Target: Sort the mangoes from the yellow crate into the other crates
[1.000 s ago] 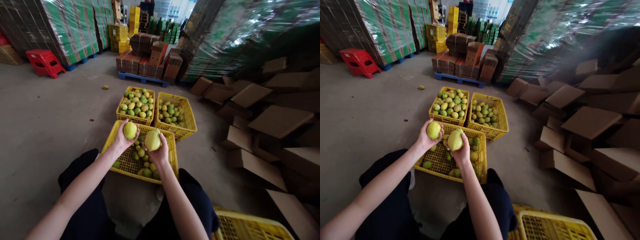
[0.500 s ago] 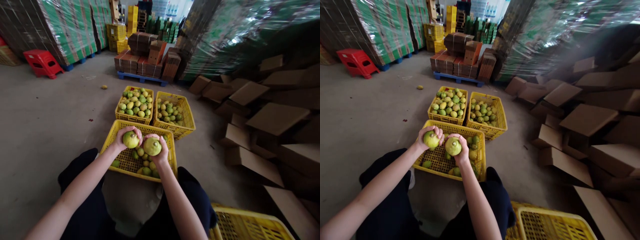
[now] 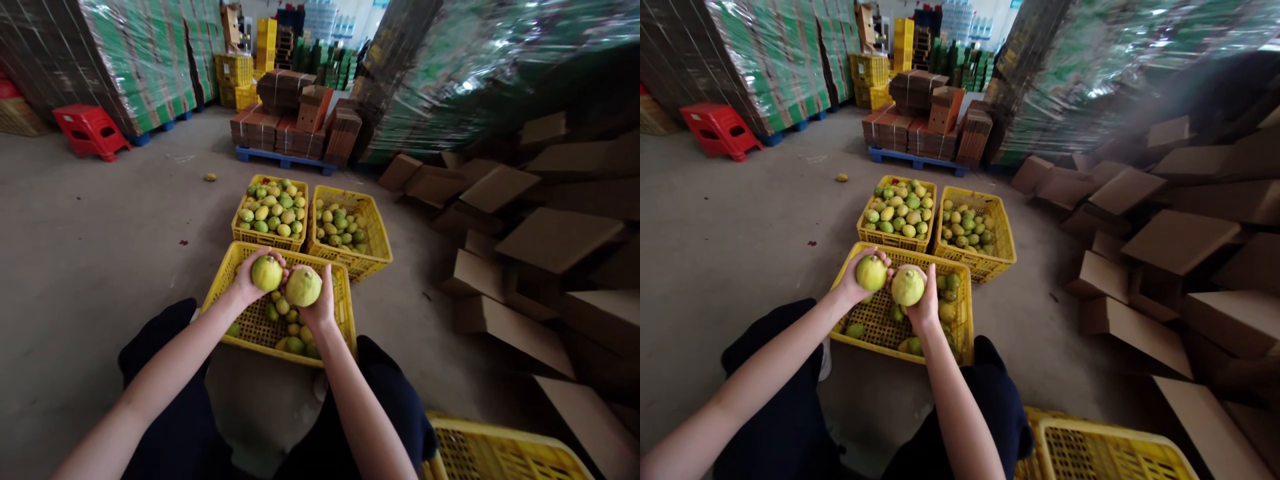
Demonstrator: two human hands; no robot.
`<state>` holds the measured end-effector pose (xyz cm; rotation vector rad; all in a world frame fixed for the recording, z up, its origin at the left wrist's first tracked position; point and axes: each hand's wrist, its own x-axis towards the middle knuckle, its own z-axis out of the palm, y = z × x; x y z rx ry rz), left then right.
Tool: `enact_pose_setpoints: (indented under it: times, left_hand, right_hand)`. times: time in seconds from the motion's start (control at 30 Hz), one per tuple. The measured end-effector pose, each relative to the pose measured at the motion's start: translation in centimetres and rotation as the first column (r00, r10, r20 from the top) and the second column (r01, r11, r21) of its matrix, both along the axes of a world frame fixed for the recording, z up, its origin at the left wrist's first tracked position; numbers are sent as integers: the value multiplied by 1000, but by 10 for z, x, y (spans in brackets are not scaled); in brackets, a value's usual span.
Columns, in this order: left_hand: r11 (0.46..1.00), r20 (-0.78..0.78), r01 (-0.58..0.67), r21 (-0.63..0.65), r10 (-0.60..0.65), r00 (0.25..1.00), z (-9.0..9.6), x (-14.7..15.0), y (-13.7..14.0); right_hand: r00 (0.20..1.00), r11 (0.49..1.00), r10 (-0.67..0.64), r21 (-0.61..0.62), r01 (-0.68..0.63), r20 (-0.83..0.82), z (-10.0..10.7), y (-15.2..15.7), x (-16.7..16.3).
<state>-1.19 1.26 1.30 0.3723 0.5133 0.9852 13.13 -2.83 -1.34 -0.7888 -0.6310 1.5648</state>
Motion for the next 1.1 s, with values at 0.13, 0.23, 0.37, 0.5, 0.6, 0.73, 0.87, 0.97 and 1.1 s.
enact_pose_setpoints:
  times: [0.13,0.23,0.37,0.5,0.6,0.73,0.87,0.97,1.1]
  left_hand:
    - [939,80,-163,-302,195,978,-3,8,4]
    - [918,96,-202,-340,248,964,-3,10,4]
    - [912,86,-195,-362,241,967,-1,8,3]
    - [899,86,-158,-408,210,974,-2,8,3]
    - [889,64,-134,-439,179,982,-6,9,3]
    - [915,33,-115,-387,139,990,-8,9,2]
    - [939,6,-69,-336,75,997,-9,7,1]
    - [945,-35,-32,-326,22,999,-12,7,3]
    - [966,-159,-53,-252,13,987,-18,8,5]
  right_hand:
    - [992,997,55,-46,-60,-111,-2,3,1]
    - [980,992,53,-103,-74,-191,0,4,2]
    - [963,968,-35,-249,-34,-268,7,4,3]
    - [950,940,-114,-340,9,-292,9,6,4]
    - [952,928,-130,-371,19,-278,8,7,6]
    - [969,915,-51,-399,-52,-244,6,7,8]
    - [973,907,-22,-413,-77,-229,3,7,9]
    - [983,905,-39,-424,-43,-182,0,9,10]
    - [991,935,-129,-330,132,31,0,9,9]
